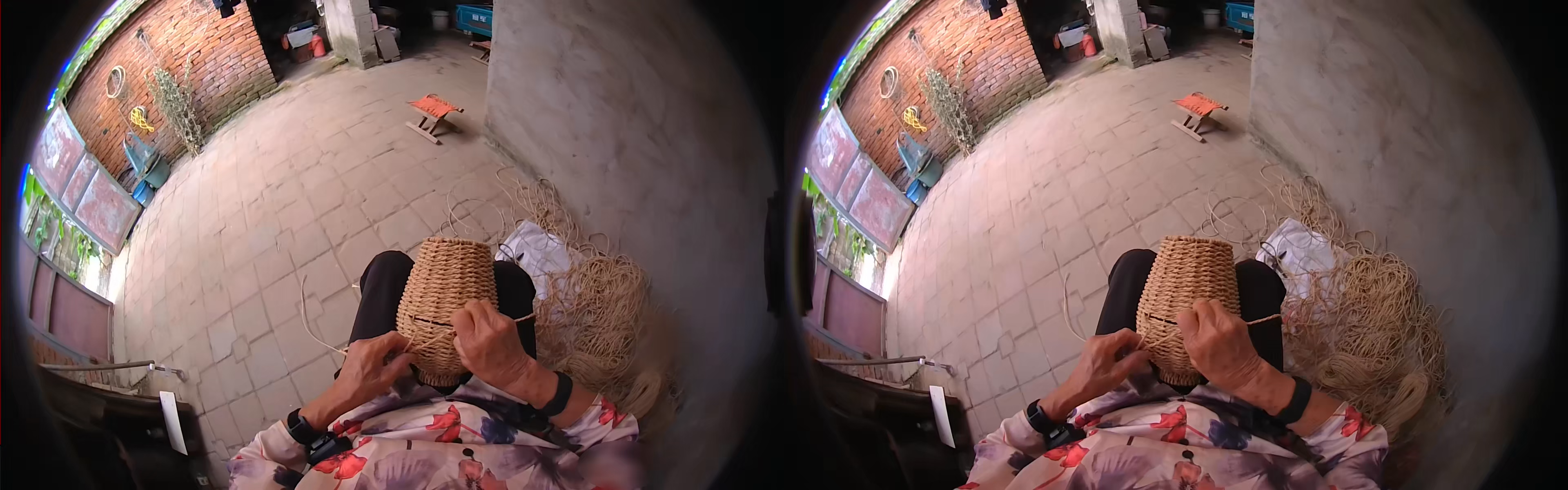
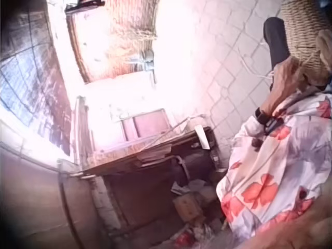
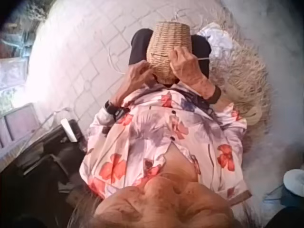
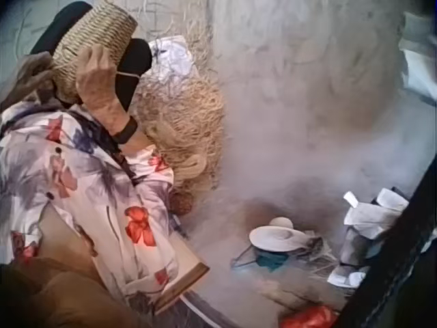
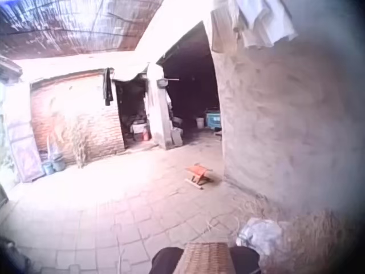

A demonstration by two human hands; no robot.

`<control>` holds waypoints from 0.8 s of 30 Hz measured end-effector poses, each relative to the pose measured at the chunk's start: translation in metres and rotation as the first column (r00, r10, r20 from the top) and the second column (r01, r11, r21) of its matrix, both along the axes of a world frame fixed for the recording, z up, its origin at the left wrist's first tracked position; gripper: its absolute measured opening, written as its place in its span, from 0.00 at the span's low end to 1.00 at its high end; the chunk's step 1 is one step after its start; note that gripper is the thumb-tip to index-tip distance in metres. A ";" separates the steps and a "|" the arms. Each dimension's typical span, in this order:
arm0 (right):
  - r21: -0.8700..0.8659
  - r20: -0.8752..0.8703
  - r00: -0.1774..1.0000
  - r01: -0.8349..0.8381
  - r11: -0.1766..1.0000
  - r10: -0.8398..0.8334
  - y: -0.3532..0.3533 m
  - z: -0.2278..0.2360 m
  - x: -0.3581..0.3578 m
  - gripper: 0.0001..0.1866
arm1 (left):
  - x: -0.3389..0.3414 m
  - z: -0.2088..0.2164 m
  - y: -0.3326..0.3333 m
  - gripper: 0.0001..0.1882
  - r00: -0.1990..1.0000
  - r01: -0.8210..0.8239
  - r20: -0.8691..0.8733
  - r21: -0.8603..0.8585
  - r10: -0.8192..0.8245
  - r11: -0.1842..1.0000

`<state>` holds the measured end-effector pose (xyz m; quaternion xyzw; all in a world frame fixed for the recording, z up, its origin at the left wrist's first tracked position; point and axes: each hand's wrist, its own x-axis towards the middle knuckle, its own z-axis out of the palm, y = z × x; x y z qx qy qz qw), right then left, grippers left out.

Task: Weaving a small wicker or straw basket using thin strips of material.

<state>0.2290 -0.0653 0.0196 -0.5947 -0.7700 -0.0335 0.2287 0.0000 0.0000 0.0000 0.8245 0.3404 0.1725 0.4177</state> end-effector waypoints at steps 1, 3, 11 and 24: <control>0.027 -0.037 0.999 -0.021 0.999 0.022 0.000 0.003 0.001 0.11 | 0.001 0.002 -0.002 0.19 1.000 -0.028 -0.011 -0.064 0.028 0.998; 0.056 -0.073 0.996 -0.046 0.997 0.050 0.003 0.005 -0.002 0.10 | 0.001 0.009 -0.002 0.17 0.998 -0.061 -0.023 -0.126 0.059 0.990; -0.037 -0.092 0.996 0.002 0.999 -0.006 -0.007 0.013 0.003 0.07 | -0.005 0.010 -0.003 0.17 0.996 -0.004 0.087 0.105 -0.005 0.994; -0.285 -0.513 0.839 0.032 0.958 -0.180 -0.008 0.000 0.021 0.07 | -0.013 -0.003 0.006 0.11 0.980 -0.182 0.141 0.351 0.140 0.919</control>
